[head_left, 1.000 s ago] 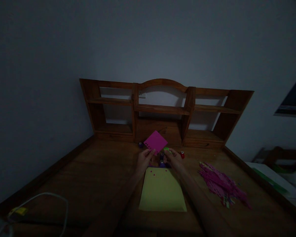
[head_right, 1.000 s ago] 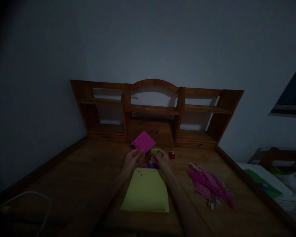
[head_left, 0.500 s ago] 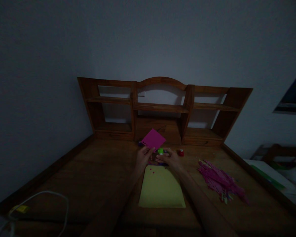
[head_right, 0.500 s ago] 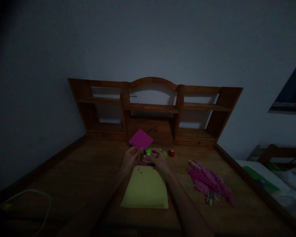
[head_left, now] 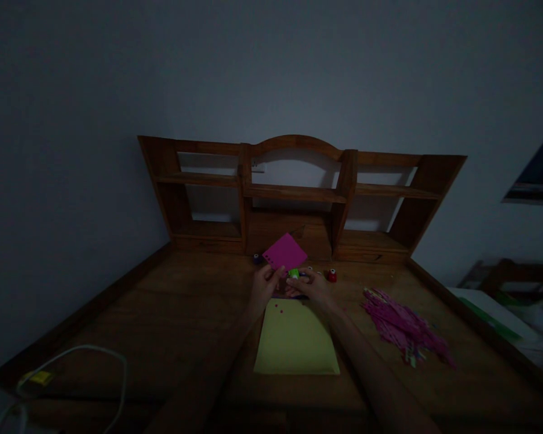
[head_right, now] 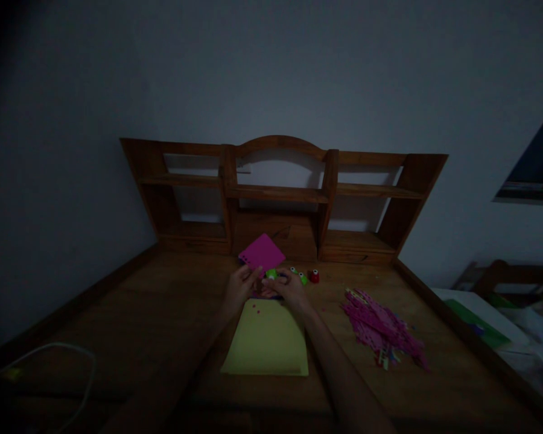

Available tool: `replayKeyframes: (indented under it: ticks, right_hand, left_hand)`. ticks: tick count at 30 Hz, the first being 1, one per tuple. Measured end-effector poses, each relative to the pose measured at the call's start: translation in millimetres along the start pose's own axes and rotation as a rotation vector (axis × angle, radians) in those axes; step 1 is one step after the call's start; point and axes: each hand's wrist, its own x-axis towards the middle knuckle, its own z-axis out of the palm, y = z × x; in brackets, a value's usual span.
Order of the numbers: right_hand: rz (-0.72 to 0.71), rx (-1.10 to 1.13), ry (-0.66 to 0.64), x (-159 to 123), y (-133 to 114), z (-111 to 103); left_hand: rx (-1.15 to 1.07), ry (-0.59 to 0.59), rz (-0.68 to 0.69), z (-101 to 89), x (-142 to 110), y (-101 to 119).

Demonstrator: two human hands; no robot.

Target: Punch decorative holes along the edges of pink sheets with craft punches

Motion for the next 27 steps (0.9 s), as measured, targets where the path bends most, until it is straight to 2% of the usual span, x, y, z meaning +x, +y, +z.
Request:
replayKeyframes:
  ticks: [4, 11, 18, 27]
  right_hand:
    - [-0.011, -0.059, -0.014, 1.7, 0.9, -1.4]
    - [-0.045, -0.095, -0.03, -0.5, 1.0, -2.8]
    - [0.045, 0.101, 0.017, -5.7, -2.0, 3.6]
    - [0.077, 0.259, -0.019, -3.1, 1.6, 1.7]
  left_hand:
    - [0.106, -0.015, 0.018, -1.0, -3.0, 0.9]
    - [0.14, -0.088, 0.075, -0.6, -4.8, 1.9]
    - [0.169, -0.118, 0.076, -0.8, -4.8, 3.7]
    - [0.166, -0.121, 0.088, -1.8, -3.6, -1.3]
